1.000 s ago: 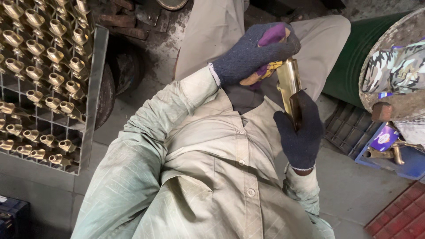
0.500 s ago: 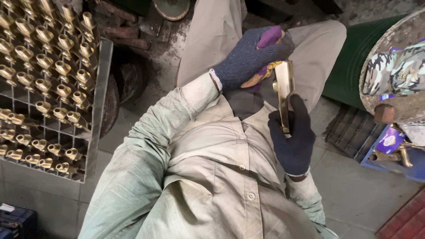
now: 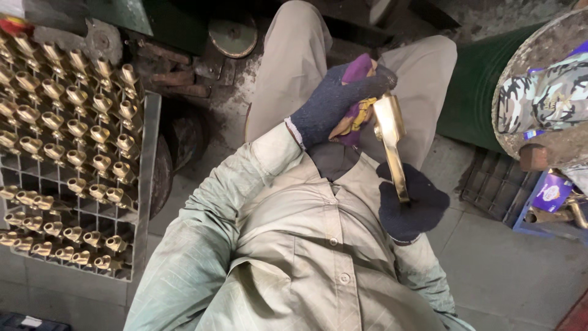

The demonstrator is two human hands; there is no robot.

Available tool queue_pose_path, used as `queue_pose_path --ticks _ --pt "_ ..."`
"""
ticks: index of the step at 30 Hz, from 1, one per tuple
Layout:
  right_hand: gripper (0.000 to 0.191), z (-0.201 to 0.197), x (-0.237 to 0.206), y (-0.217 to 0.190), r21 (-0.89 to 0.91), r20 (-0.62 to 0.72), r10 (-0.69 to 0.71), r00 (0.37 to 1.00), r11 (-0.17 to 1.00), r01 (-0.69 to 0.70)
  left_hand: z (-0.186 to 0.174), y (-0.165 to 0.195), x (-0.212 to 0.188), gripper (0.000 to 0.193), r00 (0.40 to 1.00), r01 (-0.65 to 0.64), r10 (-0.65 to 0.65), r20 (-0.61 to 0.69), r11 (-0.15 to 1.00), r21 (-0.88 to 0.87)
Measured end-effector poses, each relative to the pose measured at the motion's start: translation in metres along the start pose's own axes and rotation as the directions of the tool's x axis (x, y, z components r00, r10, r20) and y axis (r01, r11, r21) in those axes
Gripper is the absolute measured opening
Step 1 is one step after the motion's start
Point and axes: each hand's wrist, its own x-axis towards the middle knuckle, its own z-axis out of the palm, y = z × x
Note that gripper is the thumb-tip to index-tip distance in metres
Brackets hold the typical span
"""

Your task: The person polishes a brass metal fixture by hand using a small piece of cloth while holding the fixture against a rotating polishing wheel.

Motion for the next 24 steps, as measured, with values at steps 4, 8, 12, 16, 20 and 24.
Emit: queue_pose_path --ticks 4,8,12,16,20,24 --pt "0.034 0.013 -0.002 0.010 0.146 -0.128 0.033 0.991 0.989 -0.015 -0.009 -0.005 0.002 0.029 0.990 0.092 -0.104 -0.100 0.989 -0.117" --pt "0.027 0.027 -0.007 0.025 -0.248 -0.115 -0.011 0.993 0.968 -0.018 -0.019 -0.026 -0.012 0.036 0.992 0.080 -0.105 -0.067 0.950 -0.303" --pt "0.031 0.047 -0.007 0.037 -0.136 -0.160 -0.005 0.987 0.991 -0.017 -0.025 -0.054 -0.013 0.038 0.977 0.144 -0.169 -0.133 0.973 -0.180" --pt "0.040 0.061 0.006 0.047 -0.072 -0.061 0.166 0.984 0.983 -0.170 -0.038 -0.073 0.005 0.036 0.970 0.082 -0.123 -0.209 0.978 -0.192" --pt "0.040 0.076 0.027 0.056 0.018 0.016 0.312 0.950 0.950 -0.312 -0.060 -0.084 0.031 0.030 0.947 0.172 -0.238 -0.216 0.944 -0.282" --pt "0.037 0.091 0.054 0.072 0.033 0.056 0.359 0.932 0.932 -0.361 -0.079 -0.100 0.064 0.028 0.904 0.270 -0.333 -0.268 0.931 -0.245"
